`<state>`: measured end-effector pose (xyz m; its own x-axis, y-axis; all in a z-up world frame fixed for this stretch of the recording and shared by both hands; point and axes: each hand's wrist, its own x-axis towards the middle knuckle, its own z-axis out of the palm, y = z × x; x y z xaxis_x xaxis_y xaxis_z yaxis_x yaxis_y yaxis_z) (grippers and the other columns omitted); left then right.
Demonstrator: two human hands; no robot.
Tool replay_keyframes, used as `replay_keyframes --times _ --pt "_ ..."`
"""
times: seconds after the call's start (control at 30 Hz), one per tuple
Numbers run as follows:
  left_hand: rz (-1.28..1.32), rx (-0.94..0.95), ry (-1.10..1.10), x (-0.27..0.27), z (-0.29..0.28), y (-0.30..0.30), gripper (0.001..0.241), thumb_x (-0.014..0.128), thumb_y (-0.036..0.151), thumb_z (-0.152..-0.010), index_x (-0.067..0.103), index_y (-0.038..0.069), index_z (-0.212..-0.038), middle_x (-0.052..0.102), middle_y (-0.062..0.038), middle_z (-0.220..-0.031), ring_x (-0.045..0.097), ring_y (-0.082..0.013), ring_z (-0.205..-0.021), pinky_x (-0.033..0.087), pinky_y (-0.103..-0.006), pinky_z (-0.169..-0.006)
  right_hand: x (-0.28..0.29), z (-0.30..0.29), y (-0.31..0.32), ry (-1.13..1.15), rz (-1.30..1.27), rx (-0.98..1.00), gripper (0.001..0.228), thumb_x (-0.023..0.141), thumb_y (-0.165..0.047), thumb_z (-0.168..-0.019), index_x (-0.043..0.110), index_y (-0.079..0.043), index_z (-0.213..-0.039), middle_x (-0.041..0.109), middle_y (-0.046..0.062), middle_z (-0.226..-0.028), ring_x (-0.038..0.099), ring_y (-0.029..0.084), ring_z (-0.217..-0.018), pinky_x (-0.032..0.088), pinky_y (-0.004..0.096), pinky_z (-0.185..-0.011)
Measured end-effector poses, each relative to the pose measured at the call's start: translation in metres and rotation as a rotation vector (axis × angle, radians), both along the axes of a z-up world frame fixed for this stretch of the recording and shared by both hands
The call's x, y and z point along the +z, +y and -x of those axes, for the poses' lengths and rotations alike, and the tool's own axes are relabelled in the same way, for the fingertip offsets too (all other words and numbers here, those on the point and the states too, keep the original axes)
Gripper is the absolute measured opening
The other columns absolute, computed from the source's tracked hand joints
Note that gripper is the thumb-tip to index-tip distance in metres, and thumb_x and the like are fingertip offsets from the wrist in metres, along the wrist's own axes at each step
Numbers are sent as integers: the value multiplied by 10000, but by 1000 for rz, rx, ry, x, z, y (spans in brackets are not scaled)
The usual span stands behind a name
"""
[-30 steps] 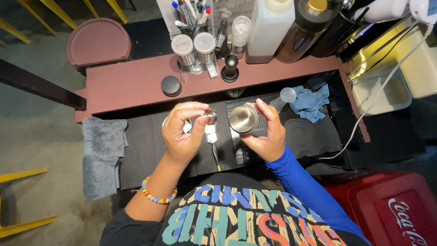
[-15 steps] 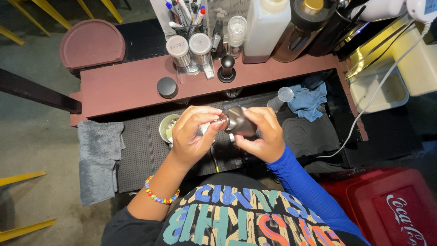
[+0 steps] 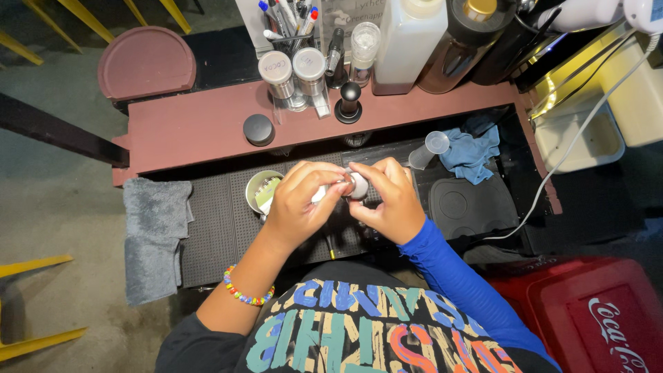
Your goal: The person cleans a bar counter using a blue cloth and a brush, wiping the surface and a digital scale. They then organize various items including metal tins, a wooden bowl, and a plastic container with utensils, placing them on the counter and in a storage bin.
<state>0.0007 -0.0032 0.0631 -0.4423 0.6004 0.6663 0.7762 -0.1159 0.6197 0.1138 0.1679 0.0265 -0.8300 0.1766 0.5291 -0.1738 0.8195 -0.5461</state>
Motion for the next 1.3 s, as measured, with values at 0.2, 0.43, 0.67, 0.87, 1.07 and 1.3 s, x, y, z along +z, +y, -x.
replay_keyframes --times 0.2,0.43,0.67,0.87,1.07,1.3 --pt "121 -8 178 0 -2 2 191 795 92 -881 664 31 -1005 704 -76 -1004 679 -266 -903 554 -370 -778 0 5 -4 -132 30 -9 563 835 -194 -649 690 -77 -1180 564 67 -941 588 235 -895 398 378 -852" --pt "180 -8 117 -6 0 2 153 761 101 -899 659 47 -1001 717 -58 -1028 675 -260 -925 561 -373 -775 0 6 -5 -137 18 -20 509 829 -199 -671 691 -79 -1146 555 57 -929 582 227 -884 395 375 -846" --pt "185 -17 -243 -16 3 2 102 683 78 -983 651 26 -1065 735 -89 -1011 746 -199 -898 589 -311 -780 -4 7 -4 -171 12 23 515 828 -203 -660 696 -93 -1145 565 57 -928 583 242 -886 390 384 -846" --pt "118 91 -339 -22 21 -4 86 675 66 -986 650 15 -1050 757 -81 -1012 763 -136 -904 603 -263 -759 -27 42 4 -116 192 63 509 832 -155 -722 667 -61 -1194 579 81 -997 606 199 -853 493 337 -761" --pt "169 227 -401 -22 25 -21 81 671 89 -983 680 40 -1047 788 -41 -941 769 -106 -865 546 -230 -659 -64 122 2 -32 295 58 523 862 -108 -758 603 -39 -1207 549 88 -1019 565 176 -774 522 310 -709" --pt "190 317 -432 -31 28 -49 120 660 106 -975 686 44 -1075 795 -44 -951 768 -99 -872 552 -221 -677 -85 160 -16 32 357 42 608 835 -81 -829 527 -30 -1350 541 100 -1165 604 141 -800 546 284 -759"
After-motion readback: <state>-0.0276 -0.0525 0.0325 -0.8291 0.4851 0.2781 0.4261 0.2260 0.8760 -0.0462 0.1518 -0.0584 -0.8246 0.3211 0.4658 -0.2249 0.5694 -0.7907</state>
